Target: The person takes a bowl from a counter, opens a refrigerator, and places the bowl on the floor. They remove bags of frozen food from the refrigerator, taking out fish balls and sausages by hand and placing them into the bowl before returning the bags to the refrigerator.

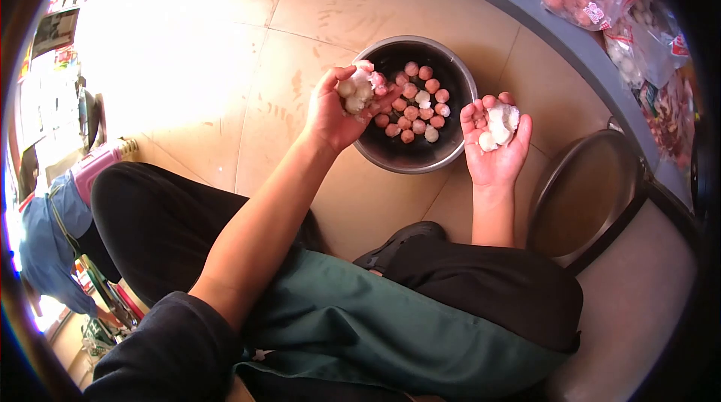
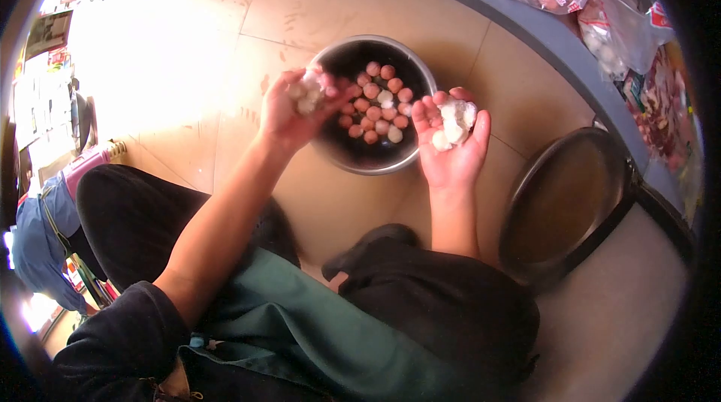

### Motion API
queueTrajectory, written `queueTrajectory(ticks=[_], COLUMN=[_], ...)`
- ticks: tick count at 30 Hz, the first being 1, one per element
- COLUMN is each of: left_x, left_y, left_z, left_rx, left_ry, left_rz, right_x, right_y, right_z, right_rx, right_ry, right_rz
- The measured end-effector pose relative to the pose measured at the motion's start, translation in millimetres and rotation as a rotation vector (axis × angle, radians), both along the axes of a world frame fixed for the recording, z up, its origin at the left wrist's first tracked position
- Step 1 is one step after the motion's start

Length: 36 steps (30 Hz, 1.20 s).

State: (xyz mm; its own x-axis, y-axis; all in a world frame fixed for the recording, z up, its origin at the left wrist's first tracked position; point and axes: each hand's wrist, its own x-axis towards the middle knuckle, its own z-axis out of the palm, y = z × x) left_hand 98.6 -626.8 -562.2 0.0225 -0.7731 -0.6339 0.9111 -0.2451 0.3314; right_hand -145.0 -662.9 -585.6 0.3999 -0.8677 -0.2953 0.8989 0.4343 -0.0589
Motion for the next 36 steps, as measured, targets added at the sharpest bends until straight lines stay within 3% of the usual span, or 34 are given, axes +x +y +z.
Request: queueTrajectory(ticks=[4,7,13,25,28,36], left_x=[-8,-10,-16,-7,-5,-8], left_y=[2,6,5,5,5,6], left_z=[0,-7,1,-6,-4,23], left_rx=[0.042,-0.058,0.037,-0.079,-0.064,-0.144], left_ry=[0.056,0.18,0.021,-0.152,-0.127,0.28], left_rz=[0.033,0.047,0.05,-0.018,0.008,-0.03], right_x=[2,3,4,7,8,17], right_y=[1,1,2,4,5,14], right_z=[1,1,3,8,9,12], right_rx=[0.007,0.011,0.008,-0.007,-0.013,-0.007], right_ry=[0.018,0.019,0.038,0.05,0.078,0.035], right_rz=[-0.002,0.001,0.014,0.029,0.023,0.109])
